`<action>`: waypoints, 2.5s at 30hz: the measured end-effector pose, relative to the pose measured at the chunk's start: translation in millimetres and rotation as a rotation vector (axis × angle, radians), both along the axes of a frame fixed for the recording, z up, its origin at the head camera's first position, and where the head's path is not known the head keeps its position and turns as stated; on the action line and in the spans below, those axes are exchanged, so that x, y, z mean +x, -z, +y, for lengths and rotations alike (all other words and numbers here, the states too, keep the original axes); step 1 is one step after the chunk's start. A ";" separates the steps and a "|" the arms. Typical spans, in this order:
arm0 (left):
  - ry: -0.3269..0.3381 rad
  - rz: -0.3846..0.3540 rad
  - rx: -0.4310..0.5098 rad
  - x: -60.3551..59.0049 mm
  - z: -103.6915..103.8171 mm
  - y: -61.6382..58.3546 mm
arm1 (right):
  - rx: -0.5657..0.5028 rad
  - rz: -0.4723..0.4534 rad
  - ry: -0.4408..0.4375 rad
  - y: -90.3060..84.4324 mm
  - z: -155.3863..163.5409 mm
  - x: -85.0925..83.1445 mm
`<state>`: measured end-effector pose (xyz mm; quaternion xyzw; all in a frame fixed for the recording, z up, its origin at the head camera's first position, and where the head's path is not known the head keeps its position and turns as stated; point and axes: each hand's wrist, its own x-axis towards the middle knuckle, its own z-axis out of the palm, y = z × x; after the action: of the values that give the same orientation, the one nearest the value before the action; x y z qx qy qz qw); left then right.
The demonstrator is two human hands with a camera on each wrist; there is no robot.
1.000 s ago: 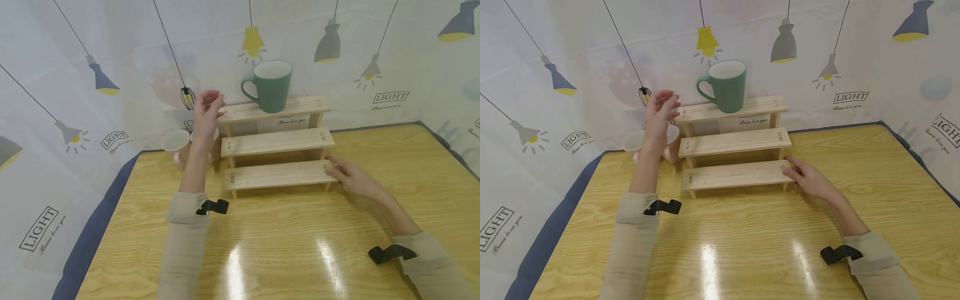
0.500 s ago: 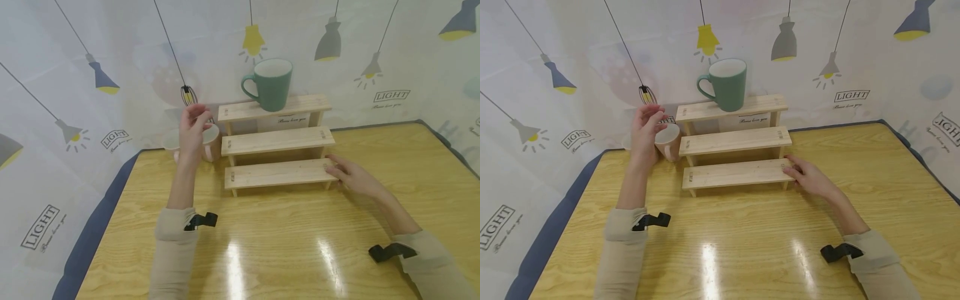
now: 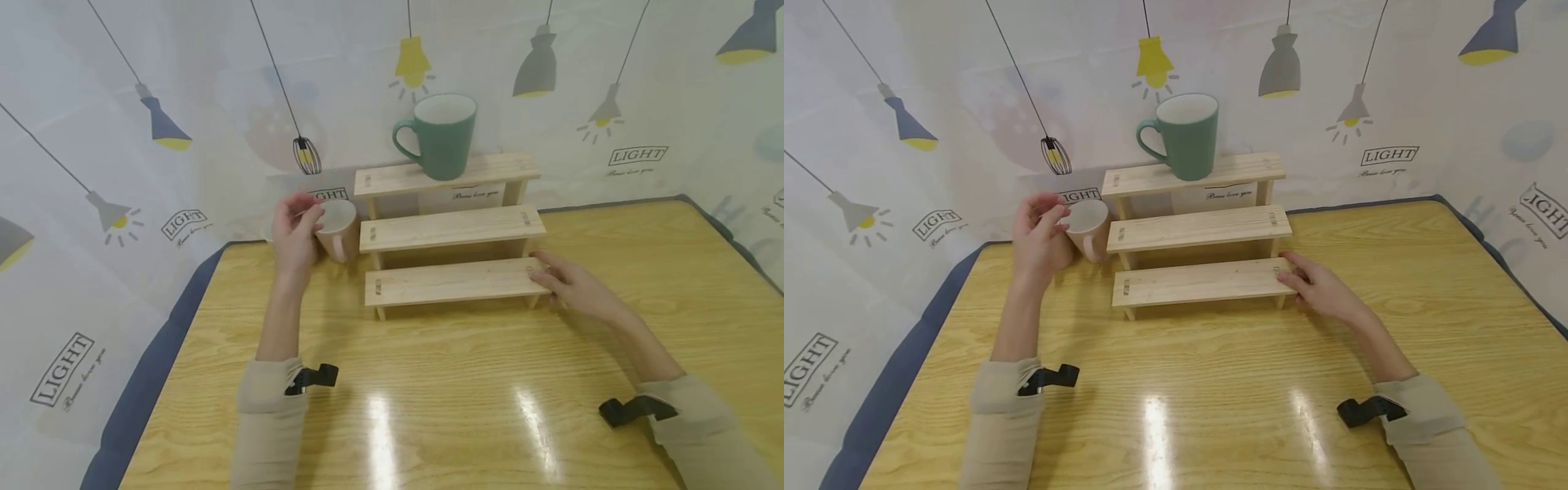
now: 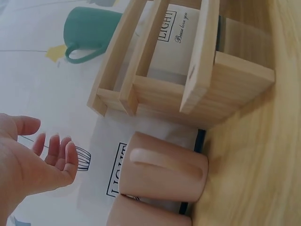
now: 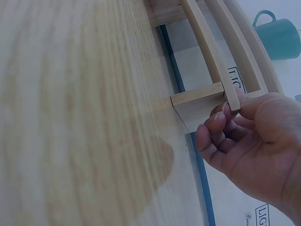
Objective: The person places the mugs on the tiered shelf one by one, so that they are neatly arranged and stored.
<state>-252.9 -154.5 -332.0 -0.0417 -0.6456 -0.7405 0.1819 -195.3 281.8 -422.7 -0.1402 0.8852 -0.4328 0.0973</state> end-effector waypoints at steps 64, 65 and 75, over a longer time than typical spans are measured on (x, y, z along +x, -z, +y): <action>-0.091 -0.441 -0.155 -6.9 -72.3 74.3 | -0.035 -0.015 0.009 -0.4 -0.9 1.8; -0.086 -0.440 -0.152 -7.1 -72.5 74.2 | -0.034 -0.015 0.008 -0.6 -0.9 1.7; -0.054 -0.474 -0.203 -8.0 -74.1 72.5 | -0.071 -0.040 0.013 0.1 -0.7 1.2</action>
<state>-260.9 -228.6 -404.5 0.1320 -0.7420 -0.6561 0.0400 -194.1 281.1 -422.8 -0.1293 0.8680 -0.4674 0.1070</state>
